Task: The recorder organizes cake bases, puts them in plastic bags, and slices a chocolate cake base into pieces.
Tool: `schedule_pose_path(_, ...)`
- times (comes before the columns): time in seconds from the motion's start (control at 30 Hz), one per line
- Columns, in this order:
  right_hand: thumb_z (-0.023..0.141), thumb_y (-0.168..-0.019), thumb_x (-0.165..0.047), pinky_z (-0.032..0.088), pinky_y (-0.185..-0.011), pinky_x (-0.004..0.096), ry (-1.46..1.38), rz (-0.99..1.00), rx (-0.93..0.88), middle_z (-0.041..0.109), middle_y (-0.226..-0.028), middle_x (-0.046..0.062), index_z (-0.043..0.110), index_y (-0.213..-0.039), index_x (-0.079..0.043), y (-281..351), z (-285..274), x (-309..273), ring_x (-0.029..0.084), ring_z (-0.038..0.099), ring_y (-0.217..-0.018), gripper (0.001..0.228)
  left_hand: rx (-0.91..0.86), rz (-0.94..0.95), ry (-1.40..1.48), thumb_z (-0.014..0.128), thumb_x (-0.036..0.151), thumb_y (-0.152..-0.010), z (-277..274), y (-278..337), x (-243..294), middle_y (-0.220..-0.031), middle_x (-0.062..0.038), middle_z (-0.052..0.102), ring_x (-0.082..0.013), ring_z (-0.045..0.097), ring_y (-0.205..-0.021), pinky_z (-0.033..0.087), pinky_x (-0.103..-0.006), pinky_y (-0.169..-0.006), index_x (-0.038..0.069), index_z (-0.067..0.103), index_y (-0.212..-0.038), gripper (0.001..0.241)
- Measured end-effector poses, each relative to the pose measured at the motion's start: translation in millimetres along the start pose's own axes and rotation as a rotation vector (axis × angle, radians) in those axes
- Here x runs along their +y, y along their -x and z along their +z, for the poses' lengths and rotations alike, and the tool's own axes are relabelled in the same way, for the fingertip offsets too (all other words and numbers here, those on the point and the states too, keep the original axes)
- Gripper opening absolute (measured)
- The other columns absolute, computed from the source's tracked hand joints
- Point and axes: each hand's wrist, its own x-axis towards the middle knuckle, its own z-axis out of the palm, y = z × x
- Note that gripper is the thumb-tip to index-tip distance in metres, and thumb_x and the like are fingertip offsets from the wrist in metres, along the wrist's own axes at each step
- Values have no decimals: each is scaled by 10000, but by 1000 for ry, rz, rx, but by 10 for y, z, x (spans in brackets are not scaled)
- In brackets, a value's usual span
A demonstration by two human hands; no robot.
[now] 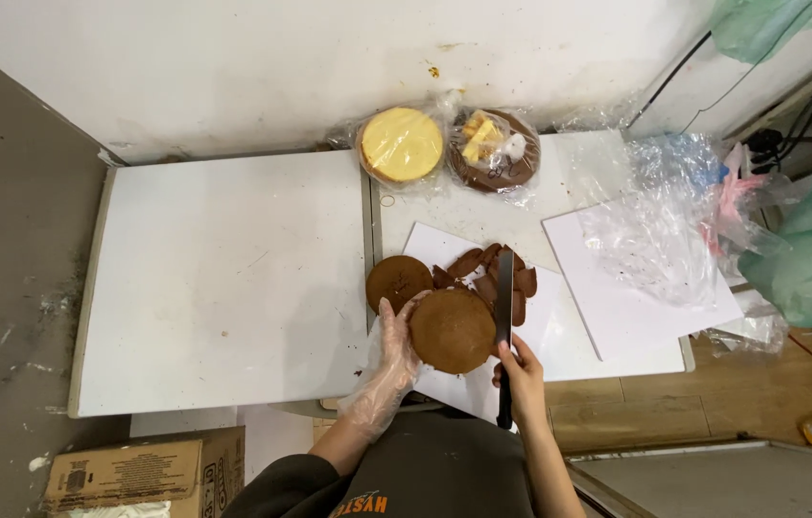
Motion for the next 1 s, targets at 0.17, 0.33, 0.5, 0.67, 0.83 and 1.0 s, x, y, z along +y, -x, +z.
schedule_pose_path(0.17,694,-945,-244,427,-505,261,-16,-40,35,617,-768,10,630,-1354,-23,-90,-75,15,80,498,-570,469,-218,59,-242,503,850,-818,123,125,95,-1624,-192,361,-405,296,-1509,273,-667,-1165,183,420,-1557,999)
schedule_pose_path(0.33,666,-960,-240,440,-510,249,86,-82,9,704,-834,48,613,-1388,-52,-4,-41,-207,79,502,-551,471,-52,87,-761,770,669,-601,433,425,445,-1651,-136,211,-427,217,-1489,245,-731,-1138,292,357,-1551,1102)
schedule_pose_path(0.5,613,-977,-238,446,-499,252,148,-88,56,782,-916,122,601,-1409,-63,73,-235,-196,89,500,-529,467,132,178,-639,739,561,-738,676,657,1064,-1611,-131,358,-343,314,-1496,262,-612,-1185,247,415,-1498,884)
schedule_pose_path(0.67,610,-990,-236,456,-509,257,139,-62,144,768,-920,135,609,-1392,-36,110,-528,-23,86,514,-549,450,190,201,-564,733,408,-853,-194,-297,947,-1503,-106,538,-256,467,-1413,380,-452,-1166,199,459,-1425,667)
schedule_pose_path(0.83,617,-993,-248,449,-509,263,155,-21,185,770,-911,150,626,-1382,-23,179,-636,94,93,495,-536,449,92,374,-773,788,291,-867,-554,-873,833,-1292,-98,665,-220,608,-1204,503,-353,-1047,121,622,-1314,506)
schedule_pose_path(1.0,613,-988,-249,452,-504,271,226,-17,192,773,-916,151,616,-1402,-44,217,-650,124,103,509,-533,462,197,466,-957,802,269,-856,-309,-712,957,-1247,-90,673,-223,638,-1159,536,-333,-1008,99,685,-1264,457)
